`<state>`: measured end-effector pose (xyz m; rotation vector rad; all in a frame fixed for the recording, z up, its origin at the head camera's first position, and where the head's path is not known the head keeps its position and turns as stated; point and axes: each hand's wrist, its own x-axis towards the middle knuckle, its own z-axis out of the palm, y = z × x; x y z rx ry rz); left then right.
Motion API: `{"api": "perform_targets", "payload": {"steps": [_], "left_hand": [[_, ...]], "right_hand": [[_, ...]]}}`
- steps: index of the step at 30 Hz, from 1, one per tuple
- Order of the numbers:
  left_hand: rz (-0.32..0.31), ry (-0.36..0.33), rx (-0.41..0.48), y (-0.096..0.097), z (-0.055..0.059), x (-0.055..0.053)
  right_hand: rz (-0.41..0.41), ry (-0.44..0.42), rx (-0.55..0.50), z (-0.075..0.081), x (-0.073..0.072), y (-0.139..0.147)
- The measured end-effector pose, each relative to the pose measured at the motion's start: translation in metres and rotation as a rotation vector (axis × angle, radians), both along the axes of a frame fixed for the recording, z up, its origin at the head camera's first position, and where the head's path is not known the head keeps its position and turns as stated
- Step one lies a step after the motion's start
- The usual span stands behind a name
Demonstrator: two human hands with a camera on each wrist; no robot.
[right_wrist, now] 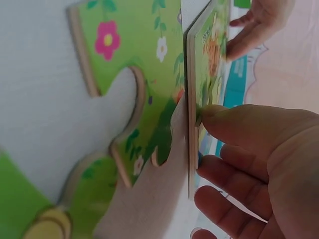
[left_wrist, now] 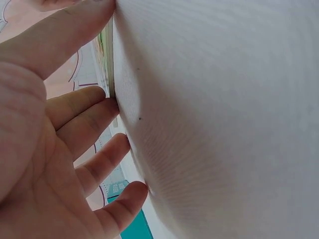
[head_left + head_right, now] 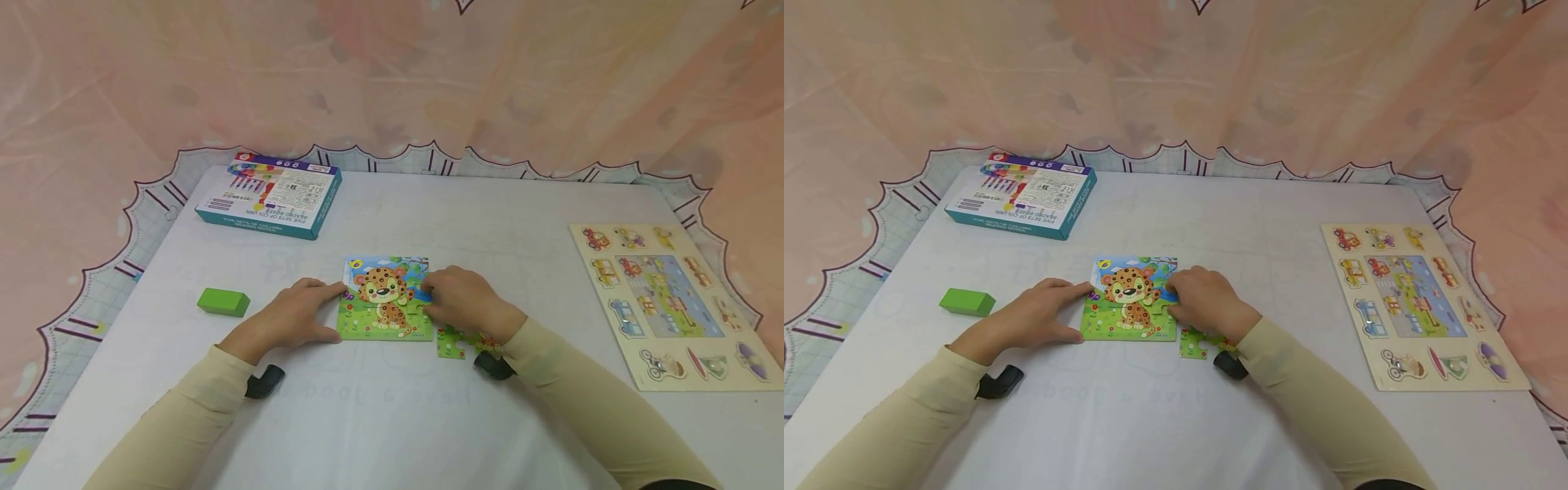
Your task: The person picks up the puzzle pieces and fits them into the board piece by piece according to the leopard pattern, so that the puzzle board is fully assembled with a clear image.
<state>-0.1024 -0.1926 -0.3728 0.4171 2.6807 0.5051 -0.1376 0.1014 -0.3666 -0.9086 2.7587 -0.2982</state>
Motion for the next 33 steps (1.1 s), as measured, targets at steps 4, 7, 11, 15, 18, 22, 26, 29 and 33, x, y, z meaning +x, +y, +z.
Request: {"api": "perform_targets", "payload": {"steps": [4,7,11,15,18,22,26,29,33], "left_hand": [[-0.001,0.004,-0.002,0.000,0.000,0.001],[-0.010,0.019,0.000,0.000,0.001,0.002],[-0.017,0.031,0.002,0.000,0.002,0.002],[-0.014,0.024,0.003,0.000,0.002,0.002],[-0.010,0.018,0.005,0.000,0.002,0.002],[-0.005,0.009,0.008,0.000,0.002,0.002],[-0.003,0.007,0.007,0.000,0.003,0.002],[-0.003,0.008,0.006,0.001,0.002,0.002],[-0.001,0.008,0.005,0.001,0.002,0.002]], "right_hand": [[-0.006,0.008,-0.002,0.000,0.000,-0.002],[-0.013,0.010,-0.003,0.000,0.000,-0.004],[-0.019,0.018,-0.007,0.001,0.001,-0.007],[-0.026,0.023,-0.014,0.001,0.001,-0.009],[-0.033,0.019,-0.020,-0.001,0.001,-0.009],[-0.042,0.018,-0.030,-0.003,-0.001,-0.011],[-0.046,0.023,-0.030,-0.003,-0.001,-0.012],[-0.050,0.023,-0.033,-0.003,0.000,-0.013],[-0.058,0.021,-0.050,-0.003,0.000,-0.014]]}}
